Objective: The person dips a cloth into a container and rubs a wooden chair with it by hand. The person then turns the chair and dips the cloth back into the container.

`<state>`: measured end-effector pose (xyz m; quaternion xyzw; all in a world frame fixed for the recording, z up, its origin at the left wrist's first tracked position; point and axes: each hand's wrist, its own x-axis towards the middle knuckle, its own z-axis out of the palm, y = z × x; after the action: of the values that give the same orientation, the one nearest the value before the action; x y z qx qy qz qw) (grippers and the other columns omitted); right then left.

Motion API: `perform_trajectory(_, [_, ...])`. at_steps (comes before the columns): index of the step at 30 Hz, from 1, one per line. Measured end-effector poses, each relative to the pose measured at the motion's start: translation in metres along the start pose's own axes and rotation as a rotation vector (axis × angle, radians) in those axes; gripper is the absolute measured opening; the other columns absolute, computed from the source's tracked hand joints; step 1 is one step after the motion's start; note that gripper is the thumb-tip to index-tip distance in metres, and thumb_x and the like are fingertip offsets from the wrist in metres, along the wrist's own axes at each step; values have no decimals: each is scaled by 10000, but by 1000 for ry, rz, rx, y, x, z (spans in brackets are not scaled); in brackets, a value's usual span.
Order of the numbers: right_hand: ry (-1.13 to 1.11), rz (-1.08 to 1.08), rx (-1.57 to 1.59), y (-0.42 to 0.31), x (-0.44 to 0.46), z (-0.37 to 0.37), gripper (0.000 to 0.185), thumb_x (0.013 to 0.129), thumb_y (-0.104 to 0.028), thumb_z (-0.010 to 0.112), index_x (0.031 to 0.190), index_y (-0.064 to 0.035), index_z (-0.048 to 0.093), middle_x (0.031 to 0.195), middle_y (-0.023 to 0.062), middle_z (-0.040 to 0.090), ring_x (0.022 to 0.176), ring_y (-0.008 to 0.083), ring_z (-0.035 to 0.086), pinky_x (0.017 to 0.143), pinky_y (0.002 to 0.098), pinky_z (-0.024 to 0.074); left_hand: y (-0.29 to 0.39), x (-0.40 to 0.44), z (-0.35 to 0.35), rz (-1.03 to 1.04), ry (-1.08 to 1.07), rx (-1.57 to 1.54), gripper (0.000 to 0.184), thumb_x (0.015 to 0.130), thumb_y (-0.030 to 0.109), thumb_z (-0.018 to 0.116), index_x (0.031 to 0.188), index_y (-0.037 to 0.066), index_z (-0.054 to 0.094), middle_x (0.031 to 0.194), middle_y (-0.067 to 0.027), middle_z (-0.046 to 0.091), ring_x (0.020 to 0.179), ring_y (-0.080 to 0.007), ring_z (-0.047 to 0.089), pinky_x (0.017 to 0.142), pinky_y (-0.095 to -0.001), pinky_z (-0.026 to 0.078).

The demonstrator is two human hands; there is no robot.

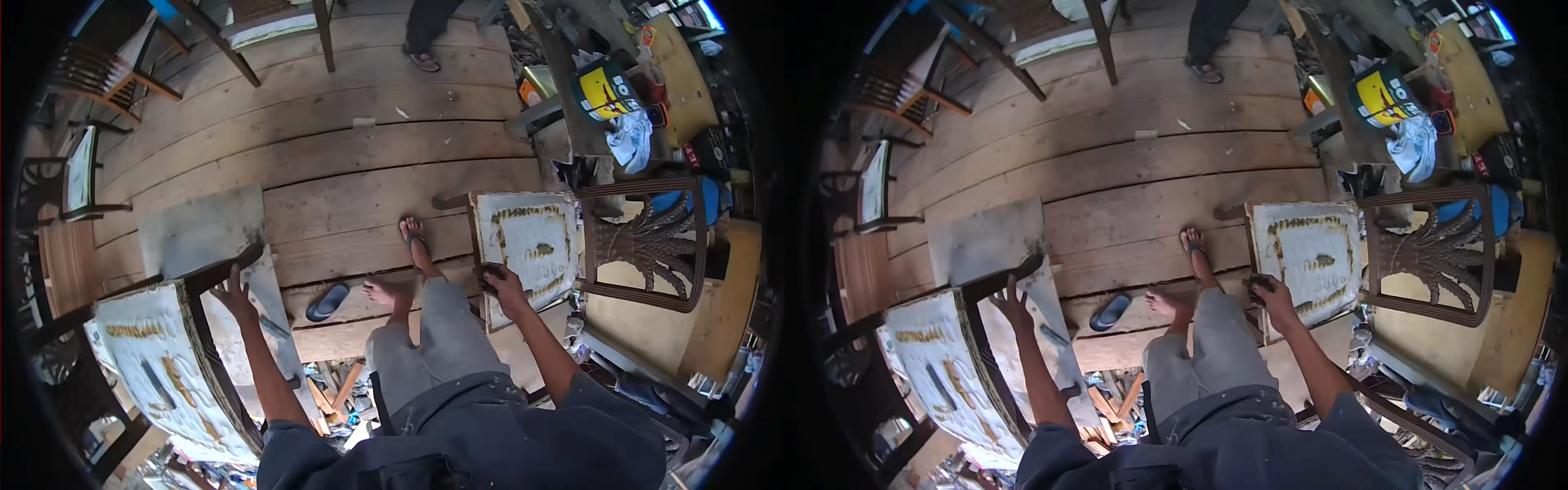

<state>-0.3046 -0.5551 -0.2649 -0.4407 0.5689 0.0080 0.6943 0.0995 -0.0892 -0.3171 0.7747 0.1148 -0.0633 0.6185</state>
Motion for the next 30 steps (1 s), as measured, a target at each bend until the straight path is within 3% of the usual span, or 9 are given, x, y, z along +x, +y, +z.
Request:
perform_trajectory(4, [-32, -156, 181, -51, 2, -16, 304, 992, -64, 679, 1294, -38, 666, 1167, 46, 711, 990, 153, 690, 890, 310, 588, -35, -45, 3, -228, 42, 17, 937, 903, 302, 800, 1629, 227, 213, 1628, -136, 290, 1510, -360, 329, 1106, -626, 414])
perform_trajectory(9, [70, -424, 259, -183, -9, -68, 309, 989, -51, 662, 1293, 4, 653, 1176, 62, 709, 1038, 155, 685, 941, 307, 580, -29, -137, 36, -488, -80, 95, 972, 874, 276, 836, 1632, 245, 229, 1620, -142, 339, 1337, -309, 486, 916, -528, 493])
perform_trajectory(12, [112, -745, 160, -268, 3, -126, 306, 1004, -52, 635, 1305, -3, 657, 1217, 93, 709, 1064, 164, 690, 966, 298, 572, -52, -172, 43, -521, -313, 290, 962, 848, 337, 868, 1611, 156, 311, 1574, -167, 411, 1323, -321, 516, 961, -448, 501])
perform_trajectory(14, [140, -811, 302, -332, 14, -157, 298, 1010, -52, 626, 1301, -1, 668, 1241, 119, 706, 1092, 178, 692, 976, 298, 573, -43, -194, 56, -493, -444, 427, 937, 839, 373, 876, 1574, 74, 377, 1552, -198, 444, 1343, -350, 519, 1039, -427, 483])
perform_trajectory(15, [164, -688, 583, -372, 12, -167, 299, 1011, -54, 626, 1300, 4, 671, 1251, 132, 704, 1108, 186, 692, 979, 298, 574, -49, -200, 55, -456, -505, 488, 925, 836, 388, 878, 1551, 37, 409, 1541, -213, 459, 1351, -363, 518, 1075, -425, 470])
perform_trajectory(19, [378, -931, 44, -476, 45, -216, 310, 999, -56, 632, 1295, 27, 678, 1209, 144, 729, 1069, 187, 719, 936, 314, 596, -15, -208, 84, -561, -573, 531, 913, 840, 402, 877, 1516, -23, 434, 1529, -237, 489, 1347, -373, 520, 1101, -457, 452])
perform_trajectory(25, [676, -754, -1310, -548, 138, -262, 277, 871, -73, 663, 1106, 46, 749, 1000, 278, 752, 952, 372, 763, 823, 428, 606, -8, -174, 120, -525, -497, 496, 808, 897, 351, 835, 1494, -39, 455, 1454, -247, 563, 1273, -329, 585, 1028, -418, 489])
perform_trajectory(28, [712, -481, -1362, -554, 182, -264, 225, 842, -71, 636, 983, 51, 761, 1027, 328, 717, 1018, 452, 717, 846, 501, 587, -4, -160, 132, -484, -496, 466, 771, 917, 339, 816, 1492, -23, 452, 1416, -210, 586, 1177, -272, 627, 851, -353, 522])
perform_trajectory(30, [647, -466, -1452, -550, 207, -273, 212, 851, -57, 614, 964, 56, 754, 1036, 331, 712, 1026, 455, 713, 855, 521, 579, 14, -161, 141, -540, -471, 422, 751, 922, 335, 810, 1492, -1, 453, 1404, -190, 594, 1142, -241, 625, 778, -325, 502])
